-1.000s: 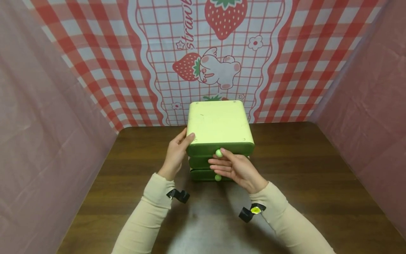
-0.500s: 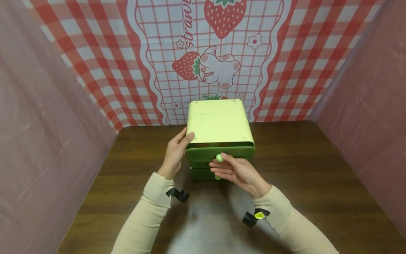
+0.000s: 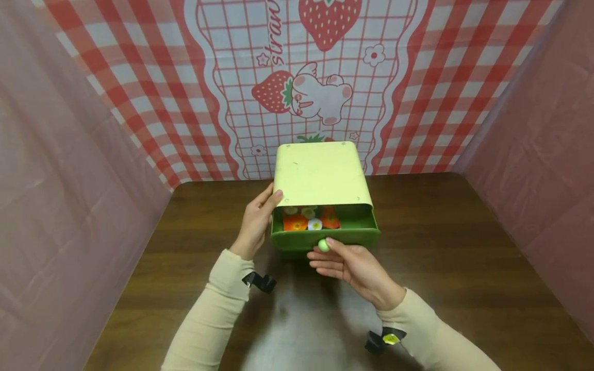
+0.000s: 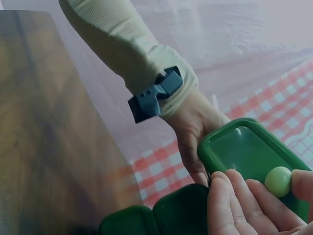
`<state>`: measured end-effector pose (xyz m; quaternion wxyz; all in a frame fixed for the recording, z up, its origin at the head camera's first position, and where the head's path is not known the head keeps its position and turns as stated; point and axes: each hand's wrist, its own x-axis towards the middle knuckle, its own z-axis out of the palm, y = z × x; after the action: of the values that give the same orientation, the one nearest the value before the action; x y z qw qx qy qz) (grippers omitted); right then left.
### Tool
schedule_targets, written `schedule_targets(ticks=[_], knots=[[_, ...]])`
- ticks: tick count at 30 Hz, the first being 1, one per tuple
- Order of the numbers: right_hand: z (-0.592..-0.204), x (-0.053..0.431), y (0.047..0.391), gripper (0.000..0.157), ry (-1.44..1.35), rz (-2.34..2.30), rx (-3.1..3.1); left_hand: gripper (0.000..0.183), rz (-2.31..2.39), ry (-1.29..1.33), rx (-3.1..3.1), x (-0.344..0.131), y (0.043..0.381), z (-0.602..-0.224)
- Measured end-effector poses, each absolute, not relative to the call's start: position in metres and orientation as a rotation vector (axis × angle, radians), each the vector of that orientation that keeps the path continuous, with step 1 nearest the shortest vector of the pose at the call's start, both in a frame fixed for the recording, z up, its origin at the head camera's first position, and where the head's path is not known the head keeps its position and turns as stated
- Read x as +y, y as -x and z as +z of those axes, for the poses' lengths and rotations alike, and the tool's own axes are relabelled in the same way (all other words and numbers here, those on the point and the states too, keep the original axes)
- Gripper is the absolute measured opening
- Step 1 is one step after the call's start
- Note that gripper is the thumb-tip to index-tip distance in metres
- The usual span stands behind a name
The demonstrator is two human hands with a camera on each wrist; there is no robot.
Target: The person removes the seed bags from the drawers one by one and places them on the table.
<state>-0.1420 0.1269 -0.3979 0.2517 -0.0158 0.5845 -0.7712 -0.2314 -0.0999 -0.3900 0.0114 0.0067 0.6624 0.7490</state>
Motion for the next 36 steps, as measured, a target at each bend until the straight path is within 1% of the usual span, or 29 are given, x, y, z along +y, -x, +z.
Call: schedule_targets(ticks=[21, 36], knots=[[-0.401, 0.125, 0.098, 0.06, 0.076, -2.087, 1.638, 0.062, 2.259, -0.061, 2.166, -0.098, 0.229, -0.394], [-0.408, 0.124, 0.084, 0.059, 0.085, -2.088, 1.655, 0.06, 2.255, -0.043, 2.14, -0.099, 0.229, -0.391]])
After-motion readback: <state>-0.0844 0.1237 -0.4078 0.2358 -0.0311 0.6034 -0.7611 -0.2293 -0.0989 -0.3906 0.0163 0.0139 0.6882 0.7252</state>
